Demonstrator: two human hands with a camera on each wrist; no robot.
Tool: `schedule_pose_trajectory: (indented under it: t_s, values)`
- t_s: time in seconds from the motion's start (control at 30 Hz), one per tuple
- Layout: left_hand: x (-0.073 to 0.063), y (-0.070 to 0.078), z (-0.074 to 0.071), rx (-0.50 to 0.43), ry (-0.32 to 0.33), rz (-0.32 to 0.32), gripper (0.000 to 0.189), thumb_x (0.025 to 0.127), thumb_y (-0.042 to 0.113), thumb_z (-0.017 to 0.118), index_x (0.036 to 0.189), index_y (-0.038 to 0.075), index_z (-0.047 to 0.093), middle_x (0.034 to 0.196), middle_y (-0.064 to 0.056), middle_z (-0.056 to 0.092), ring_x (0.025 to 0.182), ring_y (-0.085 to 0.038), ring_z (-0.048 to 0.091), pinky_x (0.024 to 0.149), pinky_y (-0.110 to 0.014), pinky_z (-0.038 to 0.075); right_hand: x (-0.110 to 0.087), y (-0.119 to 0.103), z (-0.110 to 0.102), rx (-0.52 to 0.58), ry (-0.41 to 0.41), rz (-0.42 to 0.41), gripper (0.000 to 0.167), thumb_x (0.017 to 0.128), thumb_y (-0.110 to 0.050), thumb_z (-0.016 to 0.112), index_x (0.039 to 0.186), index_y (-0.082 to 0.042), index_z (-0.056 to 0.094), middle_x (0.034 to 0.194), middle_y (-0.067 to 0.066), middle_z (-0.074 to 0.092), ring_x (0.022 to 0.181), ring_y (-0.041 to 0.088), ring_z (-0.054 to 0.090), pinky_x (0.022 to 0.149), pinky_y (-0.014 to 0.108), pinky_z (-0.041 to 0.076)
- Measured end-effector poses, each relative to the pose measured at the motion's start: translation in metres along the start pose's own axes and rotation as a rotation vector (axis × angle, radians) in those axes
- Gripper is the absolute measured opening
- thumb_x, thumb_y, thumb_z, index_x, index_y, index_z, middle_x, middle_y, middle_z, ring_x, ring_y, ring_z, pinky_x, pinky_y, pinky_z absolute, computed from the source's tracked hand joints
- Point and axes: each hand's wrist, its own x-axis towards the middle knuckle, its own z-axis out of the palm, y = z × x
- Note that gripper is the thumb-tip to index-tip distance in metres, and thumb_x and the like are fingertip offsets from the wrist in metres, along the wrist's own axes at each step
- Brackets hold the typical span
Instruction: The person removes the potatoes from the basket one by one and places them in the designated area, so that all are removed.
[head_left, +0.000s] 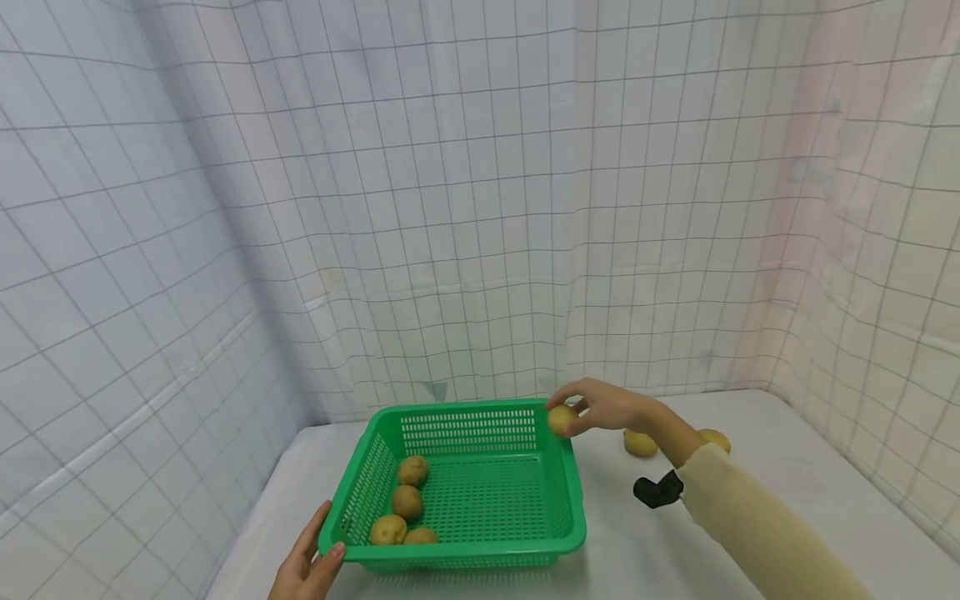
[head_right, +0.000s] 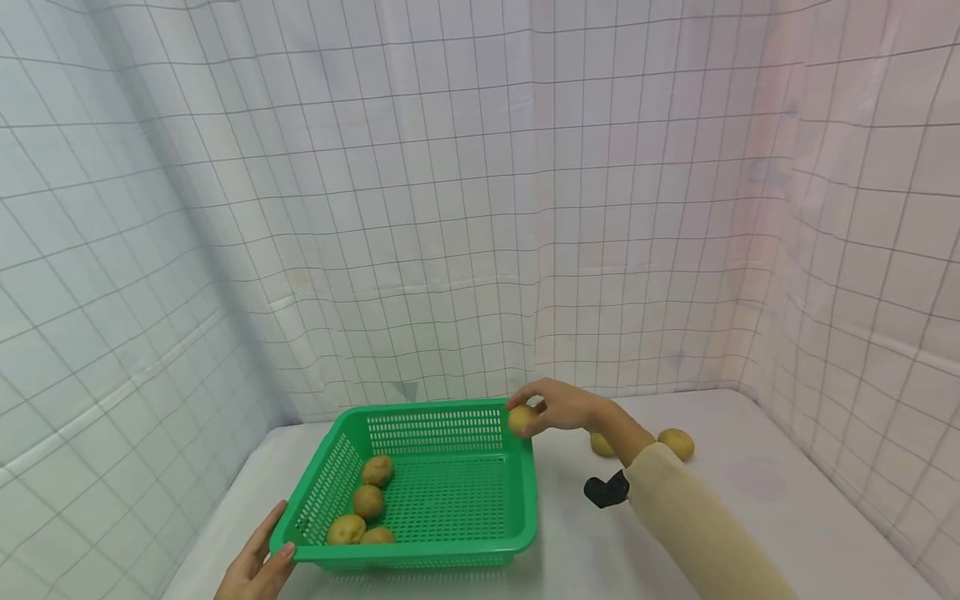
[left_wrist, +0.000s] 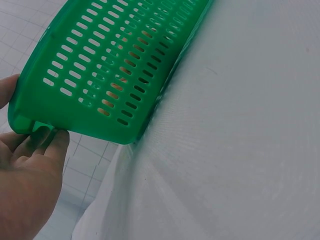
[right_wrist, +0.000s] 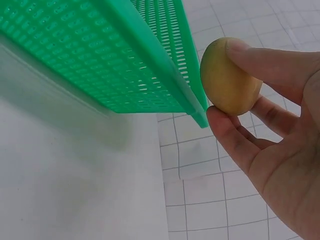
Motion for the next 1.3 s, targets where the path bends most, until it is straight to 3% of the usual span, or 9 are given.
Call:
schedule_pose_trajectory:
  t_s: [0.1, 0.27, 0.4, 0.5, 0.53, 0.73, 0.97, 1.3]
  values:
    - [0.0, 0.0, 0.0, 0.008, 0.007, 0.0, 0.089, 0.106, 0.024, 0.063, 0.164, -0.002, 0.002, 0.165, -0.035, 0.004, 0.142, -0.048, 0.027, 0.103, -0.031, 0.047, -0.004, 0.003, -0.003, 0.004, 0.014, 0.013, 0.048, 0.092, -0.016, 0.081, 0.137, -0.008, 0.066, 0.15, 0.011, 0.05, 0.131, 0.045, 0.05, 0.098, 0.057, 0.052]
    - [0.0, -0.002, -0.001, 0.002, -0.001, 0.018, 0.088, 0.106, 0.023, 0.063, 0.165, -0.002, 0.003, 0.165, -0.034, 0.005, 0.141, -0.044, 0.029, 0.098, -0.024, 0.048, -0.01, 0.008, -0.006, -0.013, 0.025, 0.015, 0.048, 0.093, -0.016, 0.079, 0.138, -0.006, 0.065, 0.149, 0.013, 0.051, 0.131, 0.045, 0.05, 0.1, 0.061, 0.049]
    - [-0.001, -0.005, -0.002, -0.012, -0.023, 0.054, 0.088, 0.106, 0.023, 0.063, 0.164, -0.003, 0.003, 0.165, -0.035, 0.005, 0.129, -0.015, 0.049, 0.096, -0.021, 0.049, -0.014, 0.014, -0.008, -0.023, 0.032, 0.027, 0.045, 0.094, -0.014, 0.079, 0.136, -0.008, 0.067, 0.148, 0.011, 0.054, 0.13, 0.043, 0.052, 0.102, 0.062, 0.047]
    - [-0.001, -0.007, -0.002, -0.026, -0.041, 0.083, 0.088, 0.106, 0.024, 0.062, 0.164, -0.004, 0.001, 0.164, -0.036, 0.004, 0.111, 0.01, 0.051, 0.094, -0.018, 0.049, -0.016, 0.016, -0.009, -0.026, 0.038, 0.039, 0.044, 0.093, -0.015, 0.079, 0.136, -0.008, 0.067, 0.146, 0.01, 0.055, 0.13, 0.044, 0.051, 0.101, 0.064, 0.047]
    - [-0.001, -0.007, -0.002, -0.03, -0.047, 0.093, 0.088, 0.106, 0.024, 0.062, 0.163, -0.004, 0.001, 0.164, -0.037, 0.004, 0.109, 0.012, 0.051, 0.093, -0.017, 0.049, -0.017, 0.017, -0.01, -0.028, 0.042, 0.043, 0.044, 0.093, -0.015, 0.079, 0.135, -0.009, 0.067, 0.146, 0.009, 0.055, 0.13, 0.044, 0.051, 0.101, 0.064, 0.047]
    - [-0.001, -0.009, -0.004, -0.043, -0.063, 0.12, 0.088, 0.107, 0.022, 0.061, 0.162, -0.007, -0.002, 0.162, -0.039, 0.004, 0.11, 0.009, 0.053, 0.091, -0.016, 0.05, -0.023, 0.024, -0.012, -0.039, 0.058, 0.073, 0.041, 0.092, -0.018, 0.08, 0.132, -0.015, 0.069, 0.146, 0.009, 0.056, 0.129, 0.043, 0.052, 0.102, 0.064, 0.046]
    - [0.0, -0.008, -0.002, -0.056, -0.051, 0.116, 0.09, 0.106, 0.023, 0.063, 0.163, -0.005, -0.001, 0.162, -0.036, 0.01, 0.107, 0.013, 0.053, 0.091, -0.015, 0.05, -0.034, 0.035, -0.022, -0.046, 0.091, 0.098, 0.041, 0.092, -0.02, 0.08, 0.131, -0.018, 0.07, 0.142, 0.003, 0.059, 0.129, 0.038, 0.054, 0.106, 0.066, 0.042]
    - [0.001, -0.009, -0.003, -0.037, -0.05, 0.075, 0.092, 0.105, 0.027, 0.064, 0.164, -0.002, 0.0, 0.162, -0.034, 0.013, 0.105, 0.015, 0.051, 0.094, -0.021, 0.051, -0.055, 0.051, -0.035, -0.014, 0.126, 0.122, 0.044, 0.093, -0.017, 0.078, 0.136, -0.012, 0.066, 0.148, 0.012, 0.053, 0.134, 0.047, 0.048, 0.108, 0.066, 0.04]
